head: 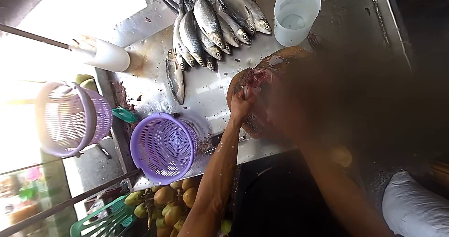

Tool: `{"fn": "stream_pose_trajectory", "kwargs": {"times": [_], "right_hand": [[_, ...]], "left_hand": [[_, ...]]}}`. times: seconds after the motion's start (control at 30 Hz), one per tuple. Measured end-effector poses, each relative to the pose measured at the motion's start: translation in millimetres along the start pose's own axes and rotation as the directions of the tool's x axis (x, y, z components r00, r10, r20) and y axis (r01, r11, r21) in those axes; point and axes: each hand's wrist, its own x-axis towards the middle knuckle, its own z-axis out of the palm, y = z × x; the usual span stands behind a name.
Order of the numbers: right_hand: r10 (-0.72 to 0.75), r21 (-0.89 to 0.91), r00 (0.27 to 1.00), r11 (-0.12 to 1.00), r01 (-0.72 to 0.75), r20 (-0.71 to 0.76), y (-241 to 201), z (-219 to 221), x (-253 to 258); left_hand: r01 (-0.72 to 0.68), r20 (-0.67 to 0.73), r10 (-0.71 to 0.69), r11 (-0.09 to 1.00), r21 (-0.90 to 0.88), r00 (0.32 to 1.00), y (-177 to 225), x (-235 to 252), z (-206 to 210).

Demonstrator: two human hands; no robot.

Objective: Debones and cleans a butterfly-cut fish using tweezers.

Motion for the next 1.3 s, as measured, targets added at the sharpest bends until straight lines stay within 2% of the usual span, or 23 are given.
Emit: {"fn": "stream_pose_trajectory", "kwargs": {"times": [0.07,0.13,0.2,0.27,0.33,0.4,0.43,0.5,0.57,0.6,0.63,0.67,0.7,0.77,0.83,0.9,0.93,0.97,1.1,1.17,1.23,1.27,1.3], "right_hand": [[0.049,-0.157,0.998,0.986,-0.054,-0.036,-1.3,-1.8,1.3],[0.181,-0.406,0.983,0.899,-0.164,0.004,10.9,-0.7,4.4],[0.280,-0.620,0.958,0.763,-0.184,0.060,22.8,6.4,7.9],[0.330,-0.718,0.941,0.672,-0.181,0.072,26.6,13.3,14.2],[0.311,-0.657,0.945,0.734,-0.172,0.101,19.3,12.5,21.8],[0.176,-0.407,0.978,0.906,-0.117,0.110,6.4,3.8,25.0],[0.075,-0.246,0.996,0.967,-0.060,0.054,-3.8,-0.5,23.5],[-0.104,-0.119,0.980,0.989,0.085,-0.170,-18.9,-11.4,17.4],[-0.248,-0.102,0.882,0.969,0.226,-0.402,-3.8,-23.8,17.2],[-0.170,-0.019,0.864,0.983,0.183,-0.474,10.4,-28.6,16.5],[0.027,0.114,0.865,0.993,0.035,-0.500,21.0,-31.1,15.0],[0.195,0.160,0.864,0.978,-0.135,-0.465,28.2,-31.8,13.5],[0.246,0.042,0.885,0.967,-0.250,-0.395,33.6,-30.3,7.4],[0.176,-0.374,0.951,0.889,-0.264,-0.254,36.2,-17.7,-5.4],[0.179,-0.716,0.973,0.659,-0.230,-0.148,34.1,-0.7,-15.9],[0.275,-0.874,0.957,0.440,-0.208,-0.090,31.1,10.8,-12.9],[0.319,-0.900,0.945,0.390,-0.196,-0.068,29.5,13.5,-9.3],[0.319,-0.901,0.947,0.399,-0.172,-0.040,29.3,14.6,-6.2],[0.222,-0.613,0.975,0.773,-0.165,0.017,34.6,8.3,-11.9],[0.188,-0.244,0.982,0.954,-0.174,0.034,34.9,5.7,-24.6],[0.117,0.231,0.993,0.966,-0.120,0.026,23.8,6.5,-34.8],[0.044,0.326,0.999,0.944,-0.045,0.013,15.2,6.5,-35.7],[-0.025,0.322,1.000,0.946,0.024,-0.003,6.5,5.3,-32.5]], "left_hand": [[0.035,0.037,-0.032,0.995,-0.090,0.999,7.0,-10.9,-1.4],[0.042,0.078,-0.029,0.986,-0.160,0.997,5.7,-14.5,-2.7],[0.034,0.084,-0.022,0.989,-0.145,0.996,5.1,-15.1,-4.0],[0.011,0.078,-0.005,0.997,-0.073,0.997,8.6,-13.9,-4.1],[-0.008,0.072,0.006,0.999,0.033,0.997,10.0,-8.1,-3.5],[-0.026,0.077,0.018,0.994,0.110,0.997,2.5,1.5,-5.6],[-0.022,0.069,0.014,0.992,0.126,0.998,-0.9,4.1,-6.2],[0.007,0.044,-0.010,0.998,0.061,0.999,-6.0,4.8,-5.7],[0.076,0.038,-0.071,0.989,-0.129,0.997,-4.6,5.3,-3.7],[0.123,0.044,-0.116,0.965,-0.232,0.992,-3.1,5.3,-2.1],[0.161,0.052,-0.153,0.939,-0.302,0.987,-2.0,5.9,-0.3],[0.179,0.062,-0.168,0.926,-0.331,0.984,-0.5,7.3,1.5],[0.188,0.075,-0.173,0.927,-0.325,0.982,0.6,7.4,2.7],[0.164,0.082,-0.147,0.946,-0.279,0.986,2.7,10.5,5.6],[0.142,0.078,-0.126,0.957,-0.252,0.989,0.5,7.4,6.5],[0.127,0.064,-0.115,0.961,-0.244,0.991,3.3,5.2,6.5],[0.122,0.055,-0.112,0.962,-0.246,0.992,4.0,4.0,7.0],[0.117,0.042,-0.110,0.962,-0.247,0.993,3.4,3.0,7.3],[0.116,-0.009,-0.123,0.958,-0.261,0.992,2.0,6.1,6.7],[0.110,-0.027,-0.116,0.978,-0.175,0.993,6.7,7.3,7.9],[0.093,-0.041,-0.093,0.996,-0.002,0.995,5.0,8.7,7.2],[0.089,-0.057,-0.085,0.993,0.078,0.995,1.5,10.8,5.5],[0.091,-0.072,-0.084,0.990,0.104,0.994,-0.6,14.0,3.0]]}}
